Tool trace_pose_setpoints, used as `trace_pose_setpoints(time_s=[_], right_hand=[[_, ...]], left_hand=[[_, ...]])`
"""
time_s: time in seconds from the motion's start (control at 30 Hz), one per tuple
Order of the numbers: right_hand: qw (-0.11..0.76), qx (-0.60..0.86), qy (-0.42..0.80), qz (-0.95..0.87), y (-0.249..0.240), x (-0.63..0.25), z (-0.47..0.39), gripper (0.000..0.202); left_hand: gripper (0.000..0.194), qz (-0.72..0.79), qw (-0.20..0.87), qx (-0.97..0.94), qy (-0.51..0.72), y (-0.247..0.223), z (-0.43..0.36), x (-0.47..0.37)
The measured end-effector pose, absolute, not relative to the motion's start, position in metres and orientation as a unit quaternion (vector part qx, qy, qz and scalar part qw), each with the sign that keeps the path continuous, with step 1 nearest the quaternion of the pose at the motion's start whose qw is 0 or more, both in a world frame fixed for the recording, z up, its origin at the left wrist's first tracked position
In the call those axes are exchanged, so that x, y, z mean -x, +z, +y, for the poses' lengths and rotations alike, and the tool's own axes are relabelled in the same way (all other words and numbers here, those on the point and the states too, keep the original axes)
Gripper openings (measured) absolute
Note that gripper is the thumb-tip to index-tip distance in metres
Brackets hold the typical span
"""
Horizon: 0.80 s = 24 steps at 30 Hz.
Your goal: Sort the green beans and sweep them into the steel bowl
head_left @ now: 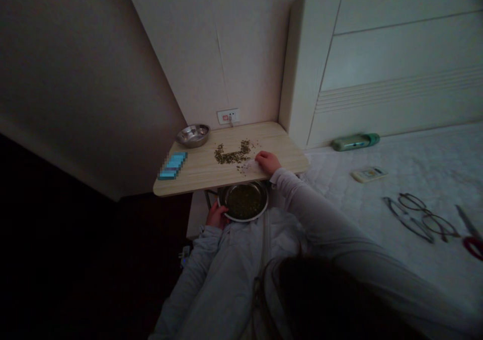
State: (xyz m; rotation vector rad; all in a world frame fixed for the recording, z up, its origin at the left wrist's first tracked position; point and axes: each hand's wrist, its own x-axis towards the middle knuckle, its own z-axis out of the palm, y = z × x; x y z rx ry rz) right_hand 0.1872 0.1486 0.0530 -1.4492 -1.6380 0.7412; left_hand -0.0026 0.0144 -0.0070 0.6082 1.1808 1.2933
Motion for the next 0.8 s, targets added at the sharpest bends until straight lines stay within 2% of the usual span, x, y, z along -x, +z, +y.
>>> trace_pose_setpoints(time_s=[0.13, 0.5, 0.8], right_hand=[[0.415, 0.579, 0.282, -0.643, 0.0524, -0.188, 0.1502, 0.02], [0.405, 0.582, 0.263, -0.654, 0.0546, -0.187, 0.1478, 0.019], [0.405, 0.576, 0.297, -0.645, 0.0572, -0.1881, 0.1462, 0.02]], left_hand=[[0.042, 0.513, 0.599, -0.261, 0.557, -0.0064, 0.0135, 0.0029], [0.035, 0.512, 0.597, -0.263, 0.558, -0.0073, 0.0151, 0.0031], [0.036, 0.513, 0.594, -0.272, 0.557, -0.0073, 0.014, 0.0027]])
